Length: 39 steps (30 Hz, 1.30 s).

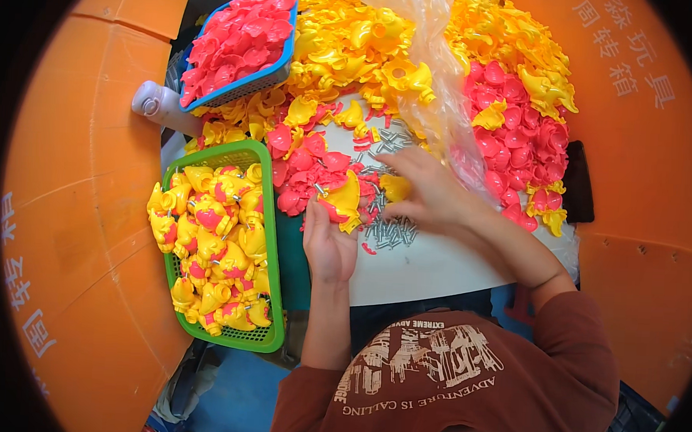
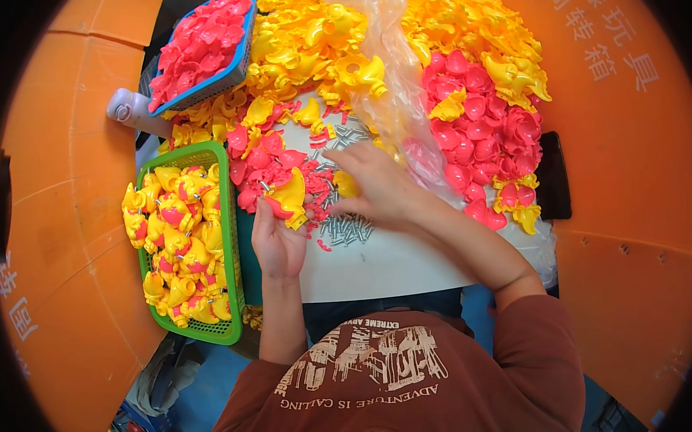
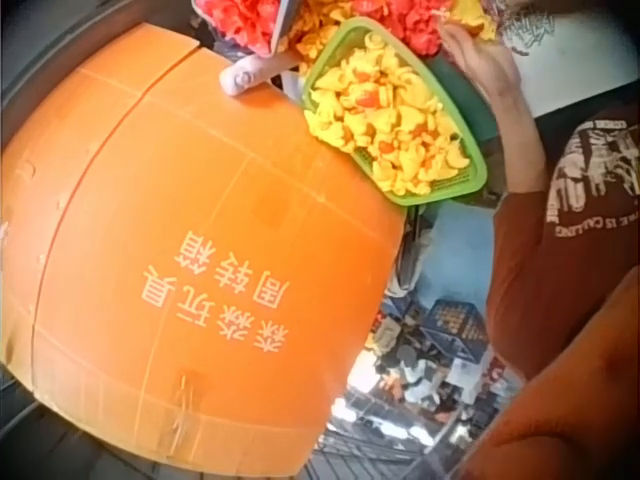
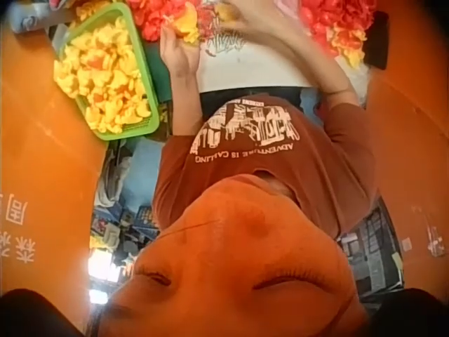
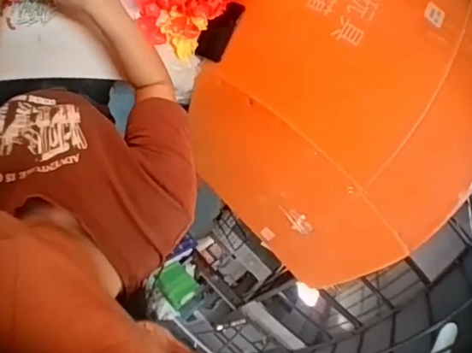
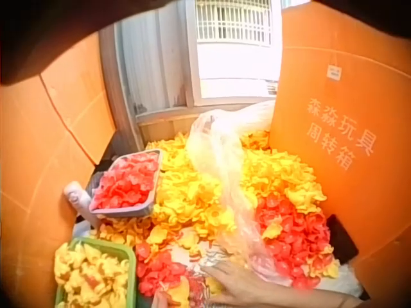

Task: Assembling small plastic toy components and sorting them into a basket.

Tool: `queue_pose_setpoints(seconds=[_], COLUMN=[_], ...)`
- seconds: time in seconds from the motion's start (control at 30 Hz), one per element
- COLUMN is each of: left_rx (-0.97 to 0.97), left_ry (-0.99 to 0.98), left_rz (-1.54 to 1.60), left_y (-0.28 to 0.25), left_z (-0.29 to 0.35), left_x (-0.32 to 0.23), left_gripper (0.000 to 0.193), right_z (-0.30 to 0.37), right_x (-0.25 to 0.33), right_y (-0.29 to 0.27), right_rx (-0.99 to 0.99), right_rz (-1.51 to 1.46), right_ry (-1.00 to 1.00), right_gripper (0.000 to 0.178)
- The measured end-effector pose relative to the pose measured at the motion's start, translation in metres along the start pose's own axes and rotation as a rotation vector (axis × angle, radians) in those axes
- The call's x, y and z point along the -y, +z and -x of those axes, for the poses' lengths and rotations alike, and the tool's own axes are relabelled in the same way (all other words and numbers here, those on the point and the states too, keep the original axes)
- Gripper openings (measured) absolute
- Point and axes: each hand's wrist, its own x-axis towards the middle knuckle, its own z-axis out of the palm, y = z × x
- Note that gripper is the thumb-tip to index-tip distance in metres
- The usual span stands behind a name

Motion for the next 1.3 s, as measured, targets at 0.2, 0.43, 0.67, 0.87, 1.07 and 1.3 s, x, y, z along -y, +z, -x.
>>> queue_pose_setpoints(seconds=[0.2, 0.43, 0.67, 0.87, 1.07, 1.3], left_rx=[0.18, 0.13, 0.241, 0.206, 0.336, 0.409], left_ry=[-0.034, -0.062, 0.101, 0.104, 0.236, 0.322], left_rz=[0.07, 0.003, -0.089, -0.277, -0.281, -0.4], left_y=[-0.016, 0.017, 0.026, 0.029, 0.03, 0.037], left_z=[-0.008, 0.001, 0.01, 0.017, 0.02, 0.025], left_x=[-0.001, 0.007, 0.013, 0.011, 0.017, 0.019], left_gripper=[0.035, 0.037, 0.04, 0.047, 0.056, 0.055], right_z=[0.016, 0.01, 0.014, 0.015, 0.018, 0.015], right_x=[-0.004, 0.037, 0.041, 0.045, 0.043, 0.038], right_y=[0.009, -0.016, -0.014, -0.021, -0.018, -0.017], right_rx=[-0.02, -0.236, -0.224, -0.154, -0.164, -0.104], right_rz=[0.056, -0.044, 0.118, -0.129, -1.071, -1.348], right_ry=[-0.033, -0.357, -0.413, -0.388, 0.089, 0.154], right_gripper=[0.074, 0.065, 0.06, 0.061, 0.042, 0.024])
